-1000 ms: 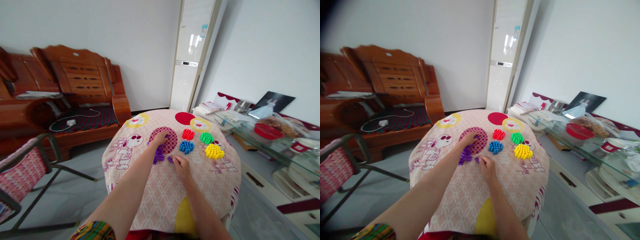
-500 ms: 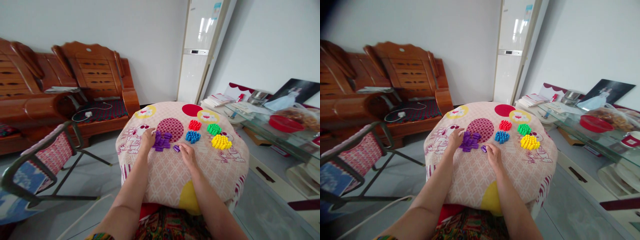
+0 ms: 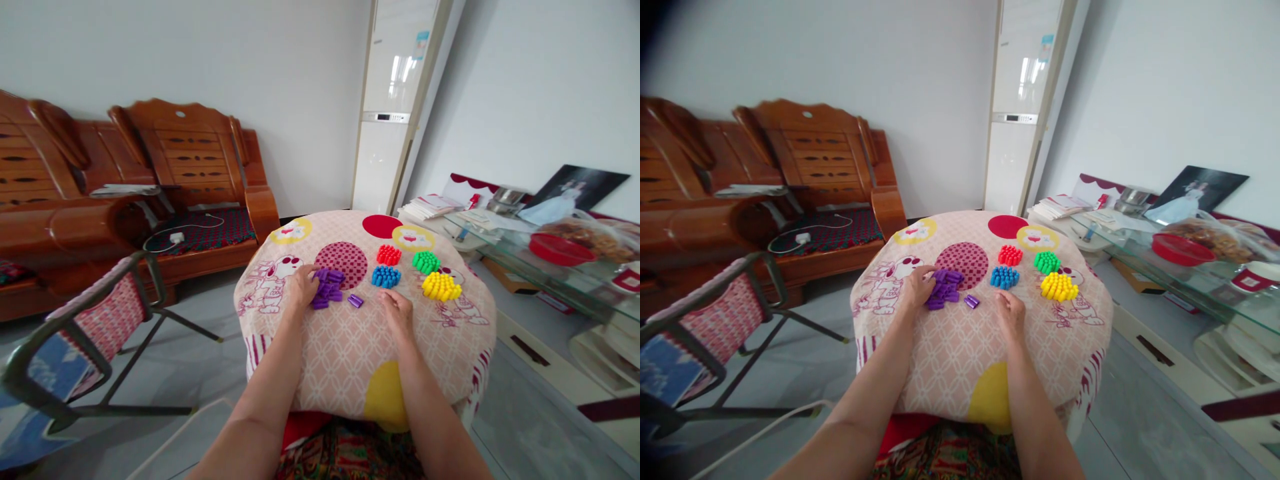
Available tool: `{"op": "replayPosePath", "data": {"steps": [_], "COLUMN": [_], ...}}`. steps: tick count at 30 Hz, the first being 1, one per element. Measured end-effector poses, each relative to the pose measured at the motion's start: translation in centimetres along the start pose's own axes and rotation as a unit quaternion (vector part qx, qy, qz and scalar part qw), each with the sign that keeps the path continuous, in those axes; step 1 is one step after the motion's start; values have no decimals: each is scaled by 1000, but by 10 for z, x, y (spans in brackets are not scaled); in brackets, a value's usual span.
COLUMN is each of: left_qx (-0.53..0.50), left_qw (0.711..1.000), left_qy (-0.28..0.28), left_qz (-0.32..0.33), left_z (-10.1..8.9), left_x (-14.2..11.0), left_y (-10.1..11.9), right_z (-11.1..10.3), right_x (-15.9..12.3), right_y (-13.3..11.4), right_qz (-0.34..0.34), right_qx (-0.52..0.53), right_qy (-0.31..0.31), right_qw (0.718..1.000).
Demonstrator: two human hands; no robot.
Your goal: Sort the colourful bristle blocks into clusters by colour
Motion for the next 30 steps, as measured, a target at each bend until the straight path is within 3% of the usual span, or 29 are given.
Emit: {"op": "replayPosePath", "data": {"steps": [4, 8, 17, 22, 25, 30], "left_qx": [76, 108, 147, 196, 205, 196], "left_qw": [991, 984, 972, 970, 969, 975], "left_qy": [-59, -108, -111, -99, -90, -55], "left_qz": [96, 96, 147, 103, 107, 87], "left_z": [20, 41, 45, 55, 59, 50], "left_x": [7, 12, -3, -3, 1, 3], "left_y": [33, 44, 61, 70, 72, 74], "right_z": [-32, -42, -36, -35, -35, -36], "right_x": [-2, -8, -8, -12, -13, -14], "right_y": [15, 15, 16, 7, 2, 0], "right_qz": [52, 59, 21, 15, 10, 9], "right_qx": [5, 35, -30, -60, -65, -67], "right_qy": [31, 22, 4, 4, 3, 8], "right_qw": [998, 997, 999, 998, 998, 998]}}
Point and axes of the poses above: each hand's wrist, its own x-axis towards the middle knuckle, its own z-axis out of the palm, y = z × x, the point moved 7 cm from there along x, towards the middle knuckle, and after that the axes turned 3 degrees about -y, right-handed, at the moved point
